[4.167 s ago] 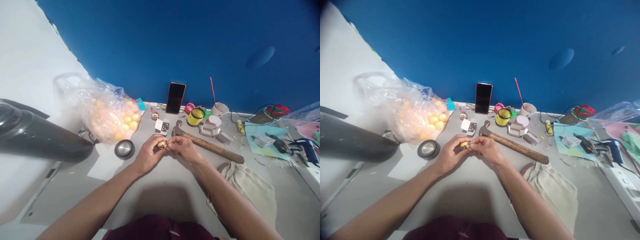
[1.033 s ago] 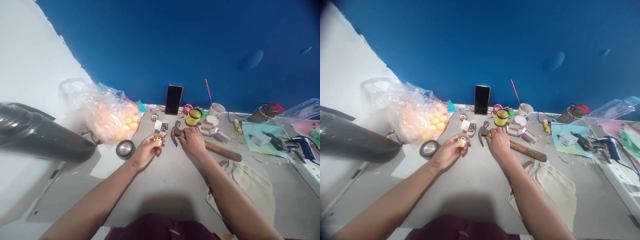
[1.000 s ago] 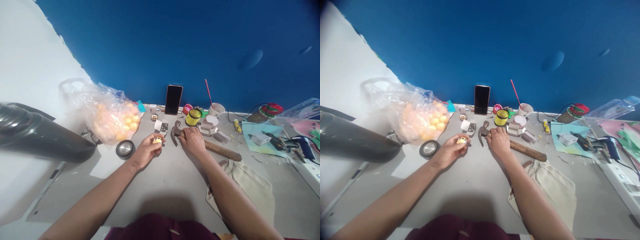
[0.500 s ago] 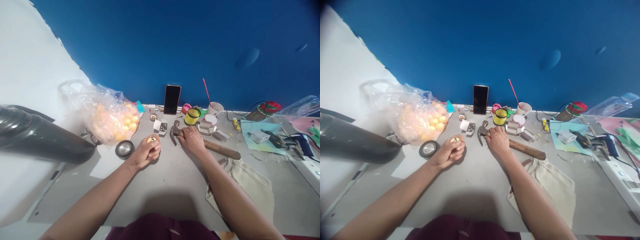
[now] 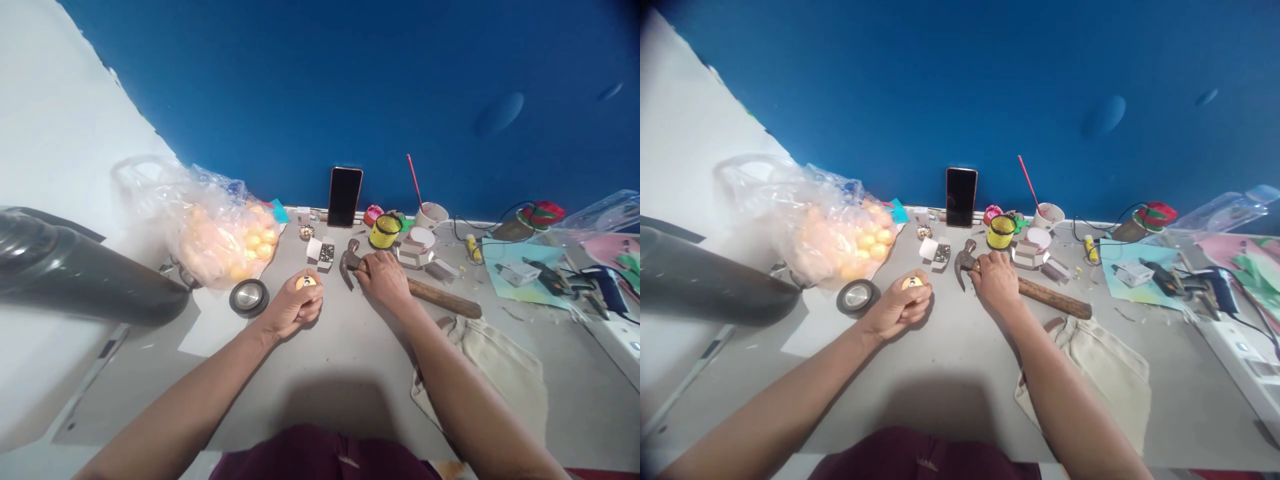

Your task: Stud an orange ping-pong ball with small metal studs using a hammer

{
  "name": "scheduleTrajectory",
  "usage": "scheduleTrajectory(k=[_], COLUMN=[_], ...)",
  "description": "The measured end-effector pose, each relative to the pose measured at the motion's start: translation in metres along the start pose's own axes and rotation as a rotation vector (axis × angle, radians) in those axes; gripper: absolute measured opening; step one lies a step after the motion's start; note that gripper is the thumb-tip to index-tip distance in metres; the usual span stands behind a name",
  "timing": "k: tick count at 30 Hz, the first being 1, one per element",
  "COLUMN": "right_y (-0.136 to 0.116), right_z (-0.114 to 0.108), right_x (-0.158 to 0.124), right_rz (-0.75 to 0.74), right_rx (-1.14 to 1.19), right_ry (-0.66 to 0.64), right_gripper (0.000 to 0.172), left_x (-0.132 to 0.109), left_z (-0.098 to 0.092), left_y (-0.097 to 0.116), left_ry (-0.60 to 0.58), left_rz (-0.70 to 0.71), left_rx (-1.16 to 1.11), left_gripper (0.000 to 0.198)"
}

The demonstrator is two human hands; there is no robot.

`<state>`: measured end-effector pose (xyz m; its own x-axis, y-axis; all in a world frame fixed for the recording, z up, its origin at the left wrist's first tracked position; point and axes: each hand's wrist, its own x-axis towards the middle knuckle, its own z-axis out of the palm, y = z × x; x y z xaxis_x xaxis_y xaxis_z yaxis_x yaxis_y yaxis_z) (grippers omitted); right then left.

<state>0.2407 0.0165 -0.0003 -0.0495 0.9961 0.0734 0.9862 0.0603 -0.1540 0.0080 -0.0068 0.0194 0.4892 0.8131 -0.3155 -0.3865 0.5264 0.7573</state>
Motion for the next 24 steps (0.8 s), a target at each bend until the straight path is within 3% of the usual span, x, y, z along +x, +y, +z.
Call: scheduleTrajectory(k=[4, 8, 11, 17, 24], right_y=[-0.001, -0.003, -0.003, -0.002, -0.002], right_z=[0.000, 0.002, 0.002, 0.000, 0.001], right_x=[0.000, 0.000, 0.000, 0.000, -0.001], right_rz=[-0.007, -0.014, -0.015, -0.008, -0.002], right_rx=[-0.027, -0.071, -0.070, -0.029, -0.017], right_ry=[-0.003, -0.002, 0.005, -0.003, 0.004], right_gripper=[0.020, 0.021, 0.022, 0.020, 0.020], left_x=[0.000, 0.006, 0.009, 0.008, 0.009], left_z=[0.001, -0.008, -0.015, -0.017, -0.012], left_y=[-0.001, 0.001, 0.004, 0.005, 0.001], left_ry=[-0.015, -0.122, -0.112, -0.109, -0.062], left_rz=[0.041, -0.066, -0.097, -0.128, -0.061], left_rx=[-0.010, -0.266, -0.380, -0.366, -0.269], left_gripper=[0.035, 0.036, 0.031, 0.021, 0.007])
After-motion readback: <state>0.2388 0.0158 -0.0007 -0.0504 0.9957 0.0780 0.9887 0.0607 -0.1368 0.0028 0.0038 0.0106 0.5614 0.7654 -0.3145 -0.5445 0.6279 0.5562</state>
